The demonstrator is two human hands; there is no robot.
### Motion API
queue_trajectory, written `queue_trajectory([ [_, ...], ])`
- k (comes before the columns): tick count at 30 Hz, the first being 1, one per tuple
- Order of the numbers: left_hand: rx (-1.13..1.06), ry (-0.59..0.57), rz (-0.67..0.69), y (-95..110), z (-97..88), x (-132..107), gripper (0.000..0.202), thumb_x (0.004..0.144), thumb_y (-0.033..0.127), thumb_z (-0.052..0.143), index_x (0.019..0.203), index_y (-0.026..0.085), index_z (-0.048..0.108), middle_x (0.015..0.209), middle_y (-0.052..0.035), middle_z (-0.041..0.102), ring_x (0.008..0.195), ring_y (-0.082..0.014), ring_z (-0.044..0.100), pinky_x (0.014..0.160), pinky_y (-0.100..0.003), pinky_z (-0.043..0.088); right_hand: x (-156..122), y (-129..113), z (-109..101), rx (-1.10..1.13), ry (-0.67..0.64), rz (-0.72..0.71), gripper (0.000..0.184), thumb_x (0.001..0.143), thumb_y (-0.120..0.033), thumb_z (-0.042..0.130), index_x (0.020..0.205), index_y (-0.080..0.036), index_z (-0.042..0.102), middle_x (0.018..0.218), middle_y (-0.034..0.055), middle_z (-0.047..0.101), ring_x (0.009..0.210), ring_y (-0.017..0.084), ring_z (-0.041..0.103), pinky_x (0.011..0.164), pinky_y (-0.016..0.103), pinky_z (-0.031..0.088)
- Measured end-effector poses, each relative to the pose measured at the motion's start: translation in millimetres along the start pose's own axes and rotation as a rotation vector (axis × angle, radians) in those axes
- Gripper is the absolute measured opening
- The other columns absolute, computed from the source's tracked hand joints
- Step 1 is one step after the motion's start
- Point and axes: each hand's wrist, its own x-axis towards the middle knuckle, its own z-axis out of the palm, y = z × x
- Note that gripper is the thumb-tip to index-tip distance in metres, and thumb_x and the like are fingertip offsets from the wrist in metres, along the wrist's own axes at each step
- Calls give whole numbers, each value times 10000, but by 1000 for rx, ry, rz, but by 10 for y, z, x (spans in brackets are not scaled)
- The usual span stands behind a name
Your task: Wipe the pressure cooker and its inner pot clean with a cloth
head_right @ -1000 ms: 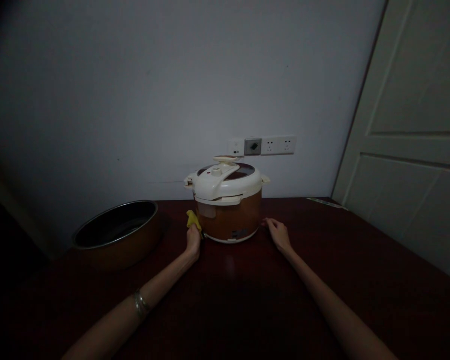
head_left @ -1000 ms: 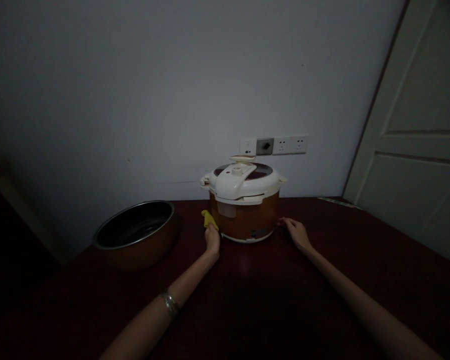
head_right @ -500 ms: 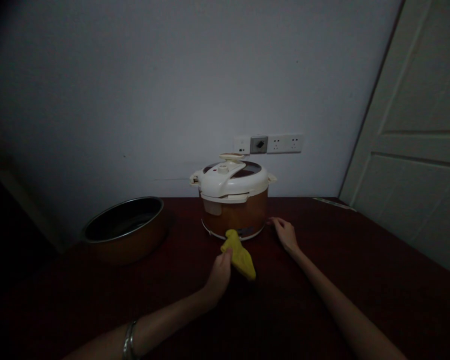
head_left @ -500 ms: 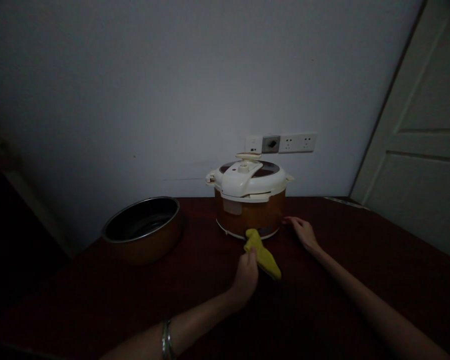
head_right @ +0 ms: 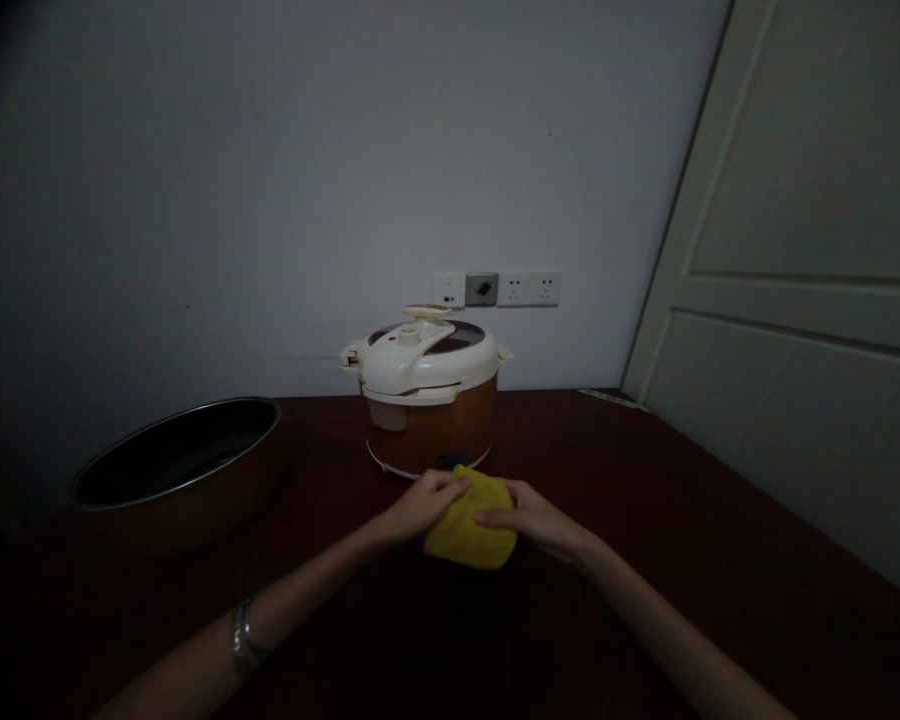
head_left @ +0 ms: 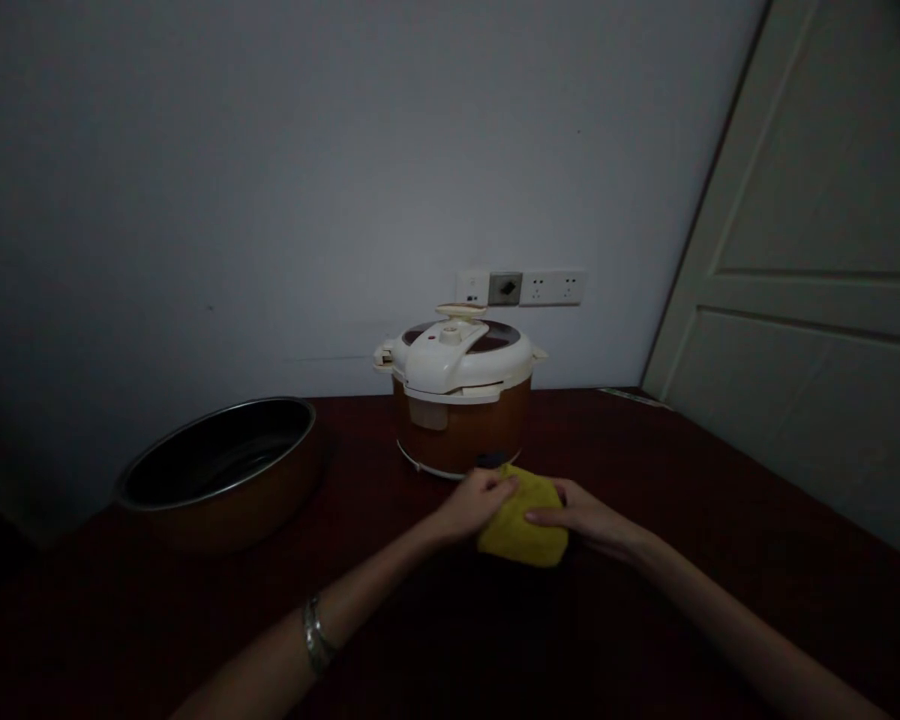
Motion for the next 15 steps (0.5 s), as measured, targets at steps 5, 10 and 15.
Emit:
queue_trajectory([
  [5,407,-371,-161,401,-807,-96,294,727,422,618,760,142,703,701,-77,699,536,-156,608,481,-243,425,75,-23,-507,-166,323,116,270,618,-329,739,808,-137,724,836,102,729,699,240,680,655,337,542],
  [10,611,-283,-391,440,-1599,-103,256,709,377,642,584,154,643,542,-68,661,430,-144,579,411,-214,398,465,-56,-1095,-279,842,-7,124,643,-258,658,696,-151,692,676,104,707,666,255,673,589,333,539],
  [15,669,179,-310,135,-2014,60,200,757,247,541,773,98,673,513,-63,639,384,-137,554,401,-205,388,971,99,-1061,-352,939,-71,134,668,-257,578,711,-167,668,617,64,683,676,236,672,575,297,527],
])
